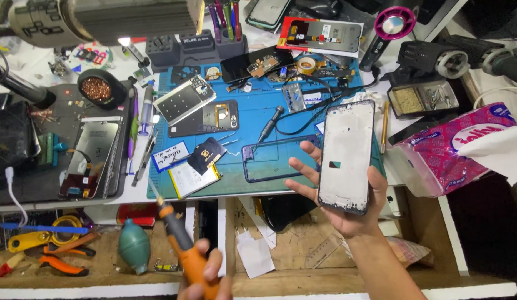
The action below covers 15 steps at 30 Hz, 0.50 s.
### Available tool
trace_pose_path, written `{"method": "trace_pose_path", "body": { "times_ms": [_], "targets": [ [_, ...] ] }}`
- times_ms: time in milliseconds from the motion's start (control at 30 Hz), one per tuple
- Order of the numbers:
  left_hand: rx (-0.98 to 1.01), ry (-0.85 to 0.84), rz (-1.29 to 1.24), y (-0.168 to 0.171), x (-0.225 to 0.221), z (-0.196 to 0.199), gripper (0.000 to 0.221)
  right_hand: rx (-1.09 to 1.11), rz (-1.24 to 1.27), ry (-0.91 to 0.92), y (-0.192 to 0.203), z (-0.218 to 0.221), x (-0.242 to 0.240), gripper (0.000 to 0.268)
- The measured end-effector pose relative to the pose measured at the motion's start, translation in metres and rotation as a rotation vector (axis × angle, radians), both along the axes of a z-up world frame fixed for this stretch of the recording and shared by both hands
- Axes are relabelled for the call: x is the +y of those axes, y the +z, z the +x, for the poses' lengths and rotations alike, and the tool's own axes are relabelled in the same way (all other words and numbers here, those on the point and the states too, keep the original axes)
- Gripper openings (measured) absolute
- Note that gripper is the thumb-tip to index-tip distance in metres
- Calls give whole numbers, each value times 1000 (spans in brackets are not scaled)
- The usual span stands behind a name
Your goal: Repairing a mobile phone by disassembling components and inspecting the screen assembly
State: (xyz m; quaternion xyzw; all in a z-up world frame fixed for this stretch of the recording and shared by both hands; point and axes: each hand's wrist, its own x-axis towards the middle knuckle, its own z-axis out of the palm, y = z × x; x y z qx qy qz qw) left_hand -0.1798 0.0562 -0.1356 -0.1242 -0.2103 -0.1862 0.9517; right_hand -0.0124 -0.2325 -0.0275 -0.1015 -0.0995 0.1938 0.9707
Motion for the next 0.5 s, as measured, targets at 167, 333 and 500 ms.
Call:
{"method": "trace_pose_path", "body": {
  "times_ms": [167, 333, 500],
  "targets": [
    [371, 146, 1070, 113, -55, 37, 89, -60, -56, -68, 1, 1, 2, 84],
    [289, -103, 1029, 112, -74, 41, 90, -54, -109, -105, -1, 3, -2, 80],
    [301, -80, 1046, 117, -85, 49, 82, -28, -174, -104, -1, 5, 2, 78]
  ]
}}
